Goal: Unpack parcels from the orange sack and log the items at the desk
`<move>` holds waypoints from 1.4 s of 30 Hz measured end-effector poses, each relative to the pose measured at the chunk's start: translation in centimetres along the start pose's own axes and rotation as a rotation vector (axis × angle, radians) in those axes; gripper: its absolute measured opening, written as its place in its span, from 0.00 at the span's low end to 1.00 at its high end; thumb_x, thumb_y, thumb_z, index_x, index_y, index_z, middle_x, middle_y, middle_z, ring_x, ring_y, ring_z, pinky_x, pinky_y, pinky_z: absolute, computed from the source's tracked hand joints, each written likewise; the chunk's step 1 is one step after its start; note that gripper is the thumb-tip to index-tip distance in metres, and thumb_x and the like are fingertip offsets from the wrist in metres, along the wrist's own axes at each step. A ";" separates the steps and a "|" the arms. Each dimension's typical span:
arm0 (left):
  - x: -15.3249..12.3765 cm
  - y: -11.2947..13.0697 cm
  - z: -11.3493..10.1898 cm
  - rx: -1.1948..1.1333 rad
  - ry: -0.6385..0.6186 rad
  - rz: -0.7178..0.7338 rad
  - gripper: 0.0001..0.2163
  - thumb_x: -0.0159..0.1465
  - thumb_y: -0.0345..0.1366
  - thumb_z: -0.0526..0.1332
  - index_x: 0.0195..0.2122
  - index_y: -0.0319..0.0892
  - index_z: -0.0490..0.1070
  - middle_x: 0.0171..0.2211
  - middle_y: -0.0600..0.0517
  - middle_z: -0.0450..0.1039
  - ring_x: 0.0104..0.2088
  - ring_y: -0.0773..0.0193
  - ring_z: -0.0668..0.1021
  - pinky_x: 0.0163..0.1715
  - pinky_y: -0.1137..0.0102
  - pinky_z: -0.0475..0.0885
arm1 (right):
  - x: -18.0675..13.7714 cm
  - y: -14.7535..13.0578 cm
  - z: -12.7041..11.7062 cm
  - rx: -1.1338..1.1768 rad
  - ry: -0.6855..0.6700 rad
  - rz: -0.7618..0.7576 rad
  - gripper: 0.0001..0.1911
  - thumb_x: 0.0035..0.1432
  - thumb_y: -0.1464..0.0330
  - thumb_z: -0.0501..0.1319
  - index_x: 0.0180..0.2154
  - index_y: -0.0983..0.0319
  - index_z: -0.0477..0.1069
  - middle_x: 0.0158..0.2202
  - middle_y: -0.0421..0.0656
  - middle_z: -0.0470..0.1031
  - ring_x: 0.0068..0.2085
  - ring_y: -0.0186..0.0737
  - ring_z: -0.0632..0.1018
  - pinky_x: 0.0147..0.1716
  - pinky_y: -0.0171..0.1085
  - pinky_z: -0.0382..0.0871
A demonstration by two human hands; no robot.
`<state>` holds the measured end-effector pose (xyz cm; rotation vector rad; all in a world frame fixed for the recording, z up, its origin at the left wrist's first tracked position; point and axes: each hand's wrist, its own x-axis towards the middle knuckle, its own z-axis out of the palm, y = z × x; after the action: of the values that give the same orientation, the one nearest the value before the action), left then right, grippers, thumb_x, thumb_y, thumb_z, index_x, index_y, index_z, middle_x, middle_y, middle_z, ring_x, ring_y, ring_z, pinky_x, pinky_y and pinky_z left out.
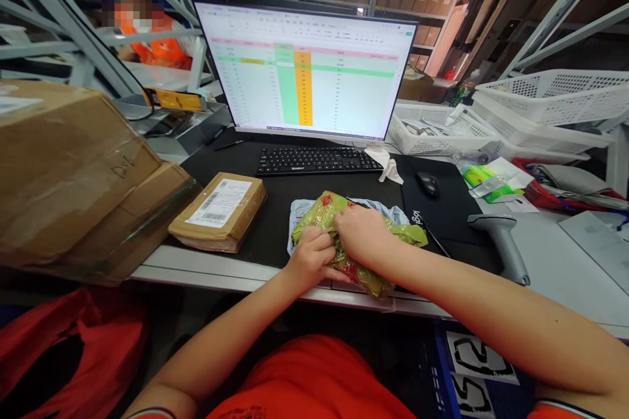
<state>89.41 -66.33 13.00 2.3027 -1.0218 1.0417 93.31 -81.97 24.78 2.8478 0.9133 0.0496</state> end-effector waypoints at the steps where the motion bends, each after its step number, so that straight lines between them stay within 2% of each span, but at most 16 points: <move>1: -0.1 0.1 -0.2 0.005 -0.006 0.019 0.28 0.63 0.62 0.56 0.21 0.42 0.67 0.22 0.54 0.62 0.30 0.62 0.65 0.36 0.64 0.60 | 0.4 0.9 -0.1 0.017 0.019 0.038 0.13 0.62 0.73 0.53 0.38 0.65 0.77 0.38 0.52 0.79 0.40 0.47 0.79 0.34 0.38 0.68; 4: -0.6 0.4 -1.0 0.034 -0.017 0.050 0.26 0.70 0.55 0.52 0.21 0.42 0.66 0.22 0.53 0.62 0.30 0.62 0.65 0.36 0.65 0.59 | 1.6 4.4 -0.2 0.110 0.072 0.121 0.13 0.59 0.72 0.56 0.39 0.63 0.79 0.39 0.49 0.81 0.40 0.46 0.80 0.36 0.37 0.69; 7: -1.0 0.8 -1.6 0.059 0.013 0.070 0.25 0.74 0.49 0.49 0.20 0.42 0.64 0.21 0.53 0.61 0.28 0.62 0.63 0.34 0.64 0.58 | 2.7 7.7 0.2 0.241 0.084 0.102 0.13 0.58 0.71 0.59 0.40 0.58 0.81 0.38 0.40 0.82 0.39 0.38 0.80 0.39 0.33 0.70; 9: -1.2 1.1 -1.8 0.081 0.049 0.092 0.23 0.74 0.40 0.50 0.20 0.43 0.62 0.20 0.53 0.59 0.26 0.62 0.62 0.32 0.64 0.56 | 3.2 9.3 0.7 0.286 0.115 0.125 0.12 0.59 0.70 0.59 0.38 0.59 0.82 0.37 0.40 0.82 0.37 0.38 0.80 0.39 0.33 0.71; 12: -1.4 1.6 -1.8 0.145 0.068 0.101 0.19 0.70 0.27 0.52 0.20 0.42 0.61 0.20 0.54 0.58 0.25 0.64 0.62 0.30 0.64 0.56 | 3.2 10.0 1.3 0.299 0.178 0.193 0.12 0.61 0.69 0.58 0.39 0.63 0.81 0.37 0.45 0.82 0.37 0.42 0.80 0.38 0.37 0.72; 14: -1.5 1.9 -1.7 0.191 0.065 0.081 0.17 0.69 0.26 0.53 0.21 0.43 0.63 0.20 0.54 0.60 0.26 0.63 0.63 0.32 0.65 0.58 | 2.5 8.9 1.2 0.300 0.207 0.167 0.13 0.62 0.68 0.59 0.43 0.62 0.80 0.40 0.45 0.82 0.39 0.43 0.80 0.40 0.39 0.73; 17: -1.5 2.7 -1.4 0.206 0.080 -0.010 0.14 0.72 0.38 0.55 0.28 0.43 0.69 0.28 0.51 0.71 0.33 0.61 0.71 0.42 0.63 0.65 | 0.4 5.9 -0.1 0.268 0.338 0.004 0.17 0.64 0.69 0.57 0.52 0.58 0.76 0.54 0.46 0.76 0.51 0.46 0.77 0.47 0.43 0.73; 19: -1.5 3.4 -1.1 0.169 0.117 -0.096 0.20 0.72 0.52 0.52 0.34 0.41 0.72 0.34 0.47 0.75 0.40 0.57 0.73 0.50 0.60 0.67 | -1.0 4.0 -1.5 0.291 0.391 -0.215 0.19 0.64 0.71 0.54 0.55 0.57 0.73 0.60 0.47 0.70 0.58 0.46 0.72 0.53 0.46 0.70; 22: -1.6 4.3 -0.9 0.127 0.148 -0.210 0.30 0.68 0.62 0.47 0.38 0.39 0.74 0.34 0.45 0.74 0.42 0.54 0.74 0.53 0.57 0.68 | -2.0 2.4 -2.9 0.356 0.155 -0.644 0.20 0.63 0.75 0.53 0.53 0.56 0.74 0.56 0.44 0.73 0.61 0.43 0.68 0.62 0.46 0.62; 23: -1.7 4.4 -0.8 0.116 0.136 -0.232 0.30 0.67 0.63 0.47 0.37 0.39 0.74 0.32 0.46 0.74 0.40 0.54 0.74 0.51 0.57 0.68 | -1.9 2.2 -2.9 0.351 0.059 -0.727 0.19 0.63 0.75 0.53 0.50 0.57 0.75 0.52 0.43 0.76 0.60 0.42 0.68 0.62 0.46 0.61; 25: -1.6 4.4 -0.9 0.089 0.089 -0.235 0.29 0.66 0.63 0.50 0.32 0.40 0.73 0.28 0.48 0.71 0.35 0.56 0.73 0.46 0.59 0.69 | -1.5 2.3 -2.2 0.295 -0.031 -0.765 0.13 0.65 0.72 0.53 0.43 0.59 0.76 0.43 0.44 0.79 0.55 0.44 0.70 0.59 0.47 0.61; 29: -1.1 3.6 -1.5 0.057 0.000 -0.160 0.24 0.66 0.57 0.57 0.25 0.42 0.67 0.24 0.53 0.68 0.30 0.61 0.69 0.37 0.65 0.64 | -0.3 3.1 0.4 0.141 0.031 -0.798 0.19 0.70 0.60 0.51 0.31 0.61 0.72 0.31 0.44 0.74 0.40 0.44 0.68 0.49 0.47 0.61; 33: -0.8 3.2 -2.3 0.057 -0.017 -0.086 0.19 0.70 0.45 0.59 0.23 0.42 0.64 0.23 0.55 0.66 0.28 0.64 0.67 0.37 0.66 0.61 | 0.1 4.2 2.1 0.141 0.131 -0.904 0.27 0.72 0.56 0.44 0.25 0.60 0.68 0.25 0.42 0.70 0.34 0.41 0.64 0.42 0.44 0.58; 37: -1.0 2.7 -3.8 0.040 -0.104 -0.015 0.16 0.72 0.34 0.54 0.24 0.42 0.63 0.22 0.56 0.63 0.28 0.65 0.65 0.39 0.65 0.59 | 0.7 7.5 1.9 0.093 0.242 -0.883 0.27 0.72 0.57 0.45 0.23 0.59 0.67 0.24 0.42 0.69 0.33 0.41 0.65 0.41 0.44 0.58; 39: -1.7 2.3 -4.8 0.015 -0.139 0.046 0.16 0.72 0.32 0.52 0.24 0.43 0.63 0.23 0.56 0.63 0.28 0.65 0.65 0.40 0.64 0.59 | 1.0 10.5 1.3 0.073 0.306 -0.785 0.27 0.71 0.55 0.46 0.23 0.58 0.68 0.24 0.42 0.69 0.33 0.41 0.67 0.41 0.44 0.60; 42: -3.3 1.9 -5.6 -0.034 -0.161 0.118 0.17 0.72 0.32 0.53 0.24 0.43 0.63 0.22 0.55 0.62 0.28 0.64 0.64 0.38 0.64 0.59 | 1.2 15.3 0.8 0.088 0.498 -0.560 0.28 0.72 0.58 0.47 0.20 0.57 0.67 0.19 0.41 0.65 0.28 0.39 0.66 0.37 0.42 0.61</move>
<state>83.90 -62.59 14.18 2.3533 -1.2413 0.8858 103.14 -93.64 26.31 2.5756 1.8116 0.6853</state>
